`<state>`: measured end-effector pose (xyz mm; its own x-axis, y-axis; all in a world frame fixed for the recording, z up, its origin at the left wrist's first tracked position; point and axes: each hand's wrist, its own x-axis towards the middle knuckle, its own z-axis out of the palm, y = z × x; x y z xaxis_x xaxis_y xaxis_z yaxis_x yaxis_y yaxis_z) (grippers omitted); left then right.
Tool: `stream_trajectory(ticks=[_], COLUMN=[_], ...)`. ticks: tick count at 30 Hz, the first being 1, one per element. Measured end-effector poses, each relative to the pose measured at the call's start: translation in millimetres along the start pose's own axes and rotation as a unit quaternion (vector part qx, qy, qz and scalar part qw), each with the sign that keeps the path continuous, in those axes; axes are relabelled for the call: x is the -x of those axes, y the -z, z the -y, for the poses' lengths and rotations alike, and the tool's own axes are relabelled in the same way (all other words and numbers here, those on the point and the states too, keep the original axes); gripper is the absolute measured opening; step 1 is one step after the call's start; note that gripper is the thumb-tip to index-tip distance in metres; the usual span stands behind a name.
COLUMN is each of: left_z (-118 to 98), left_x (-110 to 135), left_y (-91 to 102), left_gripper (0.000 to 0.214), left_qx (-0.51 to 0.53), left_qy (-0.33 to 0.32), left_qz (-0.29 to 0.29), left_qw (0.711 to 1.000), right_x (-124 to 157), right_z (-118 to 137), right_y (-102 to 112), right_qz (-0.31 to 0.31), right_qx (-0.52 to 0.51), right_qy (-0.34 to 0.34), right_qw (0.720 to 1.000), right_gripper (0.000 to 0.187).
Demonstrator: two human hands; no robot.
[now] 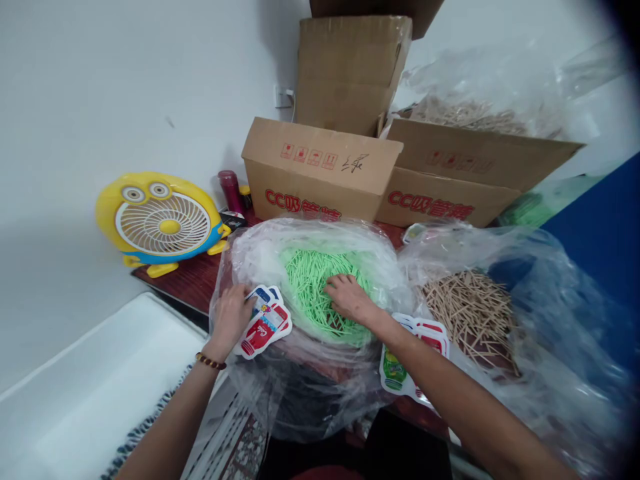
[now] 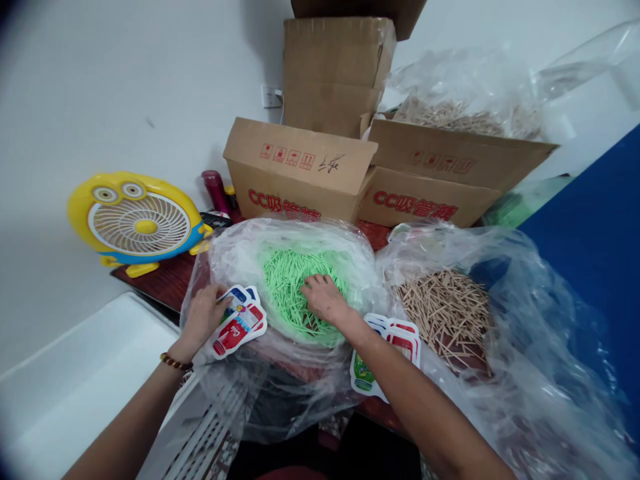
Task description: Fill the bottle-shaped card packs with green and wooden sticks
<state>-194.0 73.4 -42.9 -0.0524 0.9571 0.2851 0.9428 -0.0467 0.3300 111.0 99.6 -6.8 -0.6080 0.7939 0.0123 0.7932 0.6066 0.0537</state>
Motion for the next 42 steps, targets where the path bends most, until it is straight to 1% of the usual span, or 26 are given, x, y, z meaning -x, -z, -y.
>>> stream_trajectory(ticks=[3, 5, 6, 9, 11, 13, 14, 16, 18, 19, 22, 25, 28, 31, 34, 37, 42], left_z=[-1, -4, -6, -15, -21, -26, -29, -36, -43, -47, -57, -63, -69, -73, -75, -73, -71], left_x=[-2, -1, 1, 11, 21, 31, 37, 49, 60, 66, 80, 90, 96, 98, 99, 101, 106], left_y=[11.4, 21.7, 27.0, 41.4, 47.9, 51.7, 52.7, 53.7, 53.7, 53.4, 51.1, 46.8, 42.5, 39.6, 38.1, 36.7, 33.4], left_gripper=[0.02, 0.023, 0.023, 0.023, 0.023, 0.025, 0.026, 0.029, 0.032, 0.034, 0.04, 0.044, 0.044, 0.04, 0.038, 0.039, 0.035], left_qx=[0.029, 0.043, 0.054, 0.116, 0.197, 0.307, 0.368, 0.478, 0.553, 0.577, 0.613, 0.641, 0.657, 0.663, 0.656, 0.65, 0.676], left_qy=[-0.017, -0.016, -0.01, 0.033, 0.079, 0.127, 0.15, 0.191, 0.217, 0.228, 0.262, 0.273, 0.271, 0.271, 0.266, 0.268, 0.279], left_qz=[0.002, -0.02, -0.035, -0.059, -0.059, -0.066, -0.068, -0.061, -0.045, -0.035, 0.003, 0.032, 0.045, 0.063, 0.071, 0.069, 0.071], left_qw=[0.999, 0.999, 0.998, 0.991, 0.975, 0.941, 0.915, 0.855, 0.803, 0.784, 0.745, 0.717, 0.702, 0.695, 0.703, 0.708, 0.679], right_x=[9, 13, 14, 13, 10, 6, 4, 2, 0, 0, -1, 1, 1, -3, -6, -4, 10], right_z=[10, 23, 31, 52, 62, 67, 69, 71, 71, 71, 66, 58, 55, 61, 62, 54, 41], right_y=[3, 1, 0, -7, -12, -14, -15, -15, -15, -16, -17, -17, -16, -16, -17, -20, -24], right_qz=[-0.021, -0.027, -0.026, -0.026, -0.031, -0.028, -0.024, -0.021, -0.025, -0.027, -0.028, -0.012, 0.005, -0.007, -0.001, 0.015, 0.022], right_qx=[-0.018, -0.028, -0.031, -0.039, -0.045, -0.055, -0.061, -0.069, -0.073, -0.075, -0.087, -0.106, -0.113, -0.107, -0.122, -0.145, -0.165], right_qy=[-0.032, -0.083, -0.117, -0.21, -0.247, -0.271, -0.281, -0.291, -0.289, -0.289, -0.298, -0.313, -0.321, -0.313, -0.309, -0.306, -0.32], right_qw=[0.999, 0.996, 0.992, 0.977, 0.967, 0.961, 0.958, 0.954, 0.954, 0.954, 0.95, 0.944, 0.94, 0.944, 0.943, 0.941, 0.933], right_gripper=[0.026, 0.023, 0.026, 0.036, 0.036, 0.032, 0.03, 0.029, 0.032, 0.034, 0.035, 0.03, 0.031, 0.03, 0.025, 0.024, 0.029])
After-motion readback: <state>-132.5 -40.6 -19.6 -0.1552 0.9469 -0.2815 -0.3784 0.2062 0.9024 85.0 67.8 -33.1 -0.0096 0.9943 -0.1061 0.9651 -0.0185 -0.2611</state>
